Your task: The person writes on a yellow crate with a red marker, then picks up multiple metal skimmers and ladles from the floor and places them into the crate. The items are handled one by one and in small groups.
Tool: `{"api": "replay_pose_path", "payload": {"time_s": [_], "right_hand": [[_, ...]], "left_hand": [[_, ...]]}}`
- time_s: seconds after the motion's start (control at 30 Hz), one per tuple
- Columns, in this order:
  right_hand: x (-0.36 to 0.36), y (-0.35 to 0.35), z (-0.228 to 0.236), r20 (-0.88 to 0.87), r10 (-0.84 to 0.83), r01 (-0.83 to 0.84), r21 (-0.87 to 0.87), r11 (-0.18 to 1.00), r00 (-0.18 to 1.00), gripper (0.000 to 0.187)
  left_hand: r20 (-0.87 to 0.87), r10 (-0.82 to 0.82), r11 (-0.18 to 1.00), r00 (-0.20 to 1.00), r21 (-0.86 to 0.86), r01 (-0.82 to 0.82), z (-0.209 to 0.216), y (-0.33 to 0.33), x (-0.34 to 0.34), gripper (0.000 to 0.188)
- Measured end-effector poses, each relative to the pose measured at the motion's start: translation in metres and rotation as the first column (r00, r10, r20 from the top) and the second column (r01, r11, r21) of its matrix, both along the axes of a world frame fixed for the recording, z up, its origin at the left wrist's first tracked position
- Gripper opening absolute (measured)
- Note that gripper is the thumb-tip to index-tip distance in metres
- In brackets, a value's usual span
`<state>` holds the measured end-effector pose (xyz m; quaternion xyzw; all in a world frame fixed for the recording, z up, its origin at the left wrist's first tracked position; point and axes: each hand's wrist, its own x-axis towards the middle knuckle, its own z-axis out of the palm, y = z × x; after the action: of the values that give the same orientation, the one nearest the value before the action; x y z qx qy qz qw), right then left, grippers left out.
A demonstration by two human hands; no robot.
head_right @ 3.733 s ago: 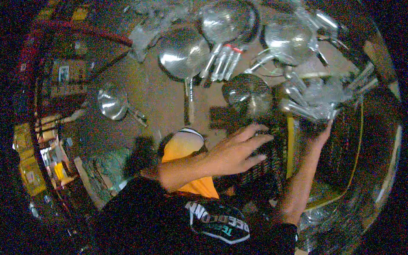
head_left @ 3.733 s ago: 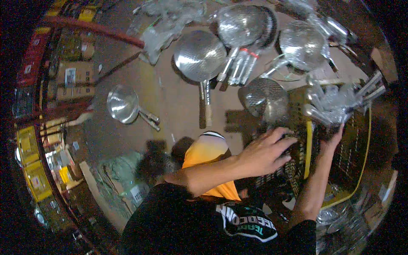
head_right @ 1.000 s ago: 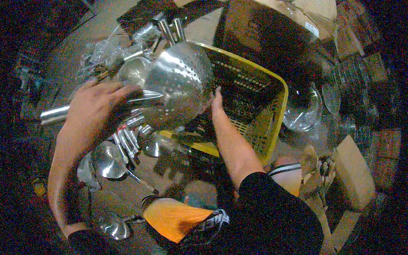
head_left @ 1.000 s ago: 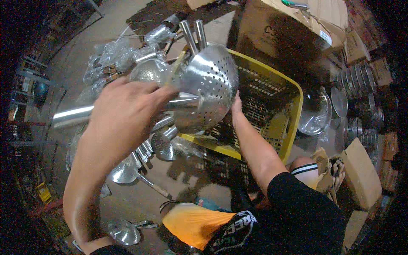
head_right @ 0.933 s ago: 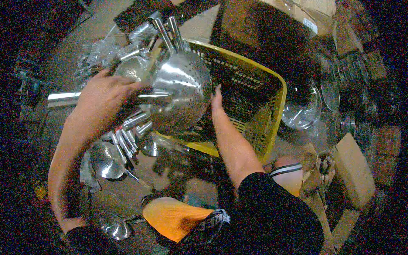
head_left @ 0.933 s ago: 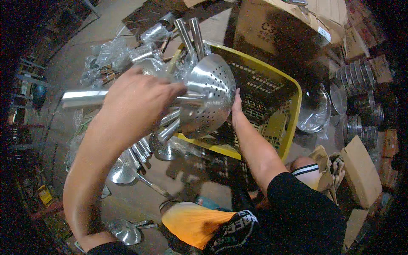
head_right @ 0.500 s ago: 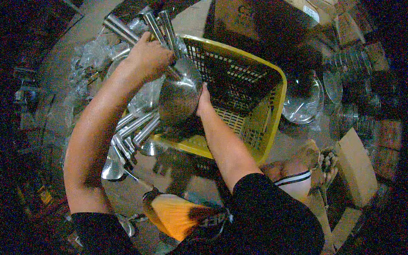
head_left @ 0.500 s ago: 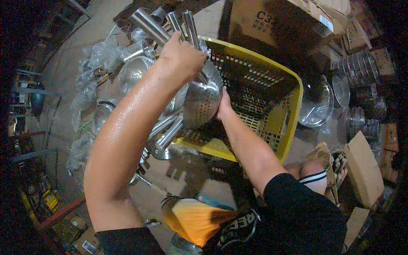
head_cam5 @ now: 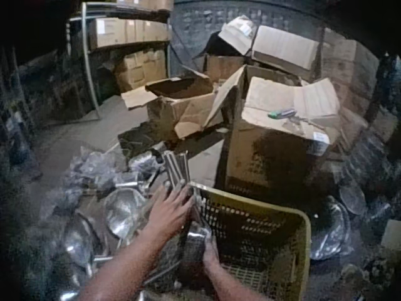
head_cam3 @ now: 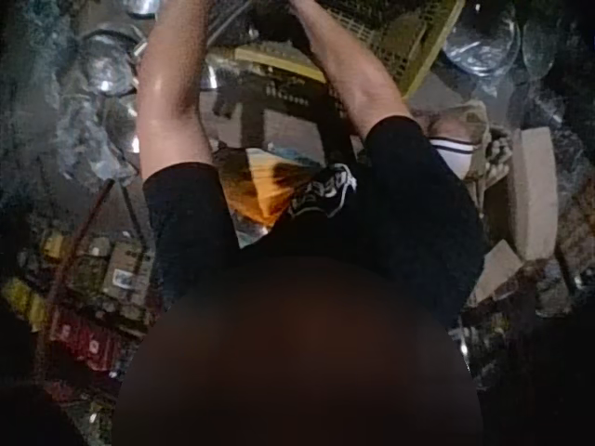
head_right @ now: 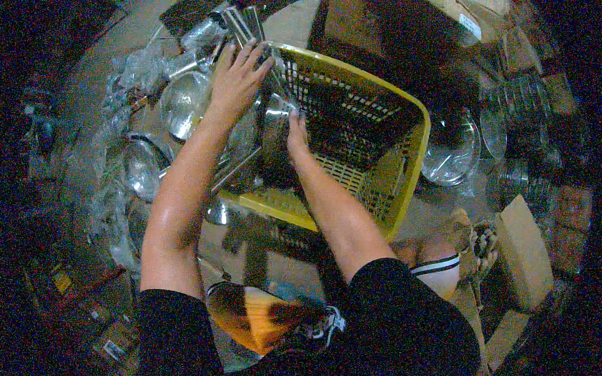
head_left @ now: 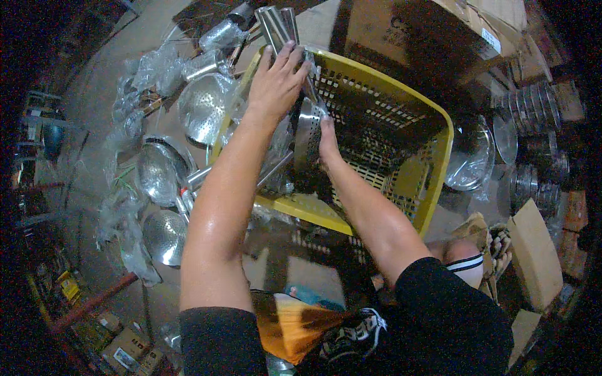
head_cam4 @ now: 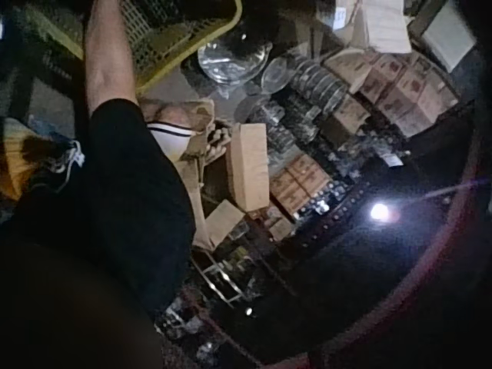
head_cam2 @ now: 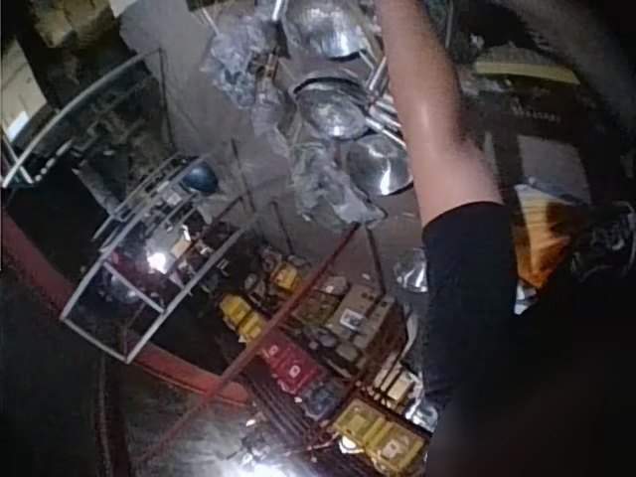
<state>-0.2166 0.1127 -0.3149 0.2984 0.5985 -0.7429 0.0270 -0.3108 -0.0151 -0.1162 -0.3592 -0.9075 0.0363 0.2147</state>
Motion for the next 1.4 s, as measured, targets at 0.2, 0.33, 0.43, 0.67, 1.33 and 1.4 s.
{"api": "replay_pose_path", "payload": {"time_s": [0.2, 0.33, 0.43, 0.67, 1.33, 1.4], "right_hand": [[0.025, -0.004, 0.029, 0.036, 0.130, -0.130, -0.006, 0.992, 0.991, 0.104], [0.014, -0.009, 0.048, -0.064, 0.170, -0.154, 0.203, 0.967, 0.983, 0.093], [0.014, -0.015, 0.050, 0.074, 0.098, -0.118, 0.342, 0.932, 0.992, 0.087], [0.006, -0.010, 0.052, 0.030, 0.152, -0.144, 0.545, 0.826, 0.988, 0.077], [-0.004, 0.085, 0.026, 0.140, 0.654, -0.668, 0.206, 0.715, 0.744, 0.056], [-0.003, 0.083, 0.023, 0.157, 0.681, -0.699, 0.191, 0.689, 0.715, 0.055]], "left_hand": [[0.165, -0.099, 0.908, 0.981, 0.417, 0.022, 0.056, -0.050, 0.034, 0.041], [0.333, 0.160, 0.785, 0.929, 0.528, -0.325, 0.084, -0.136, 0.142, 0.044], [0.379, 0.462, 0.654, 0.802, 0.465, -0.596, 0.063, -0.206, 0.233, 0.039], [0.883, 0.413, -0.177, 0.223, 0.318, -0.931, -0.068, -0.273, 0.482, 0.039], [0.854, 0.266, -0.599, -0.446, -0.216, -0.771, -0.272, 0.008, 0.902, 0.082], [0.731, 0.310, -0.779, -0.609, -0.172, -0.603, -0.258, 0.038, 0.915, 0.086]]}}
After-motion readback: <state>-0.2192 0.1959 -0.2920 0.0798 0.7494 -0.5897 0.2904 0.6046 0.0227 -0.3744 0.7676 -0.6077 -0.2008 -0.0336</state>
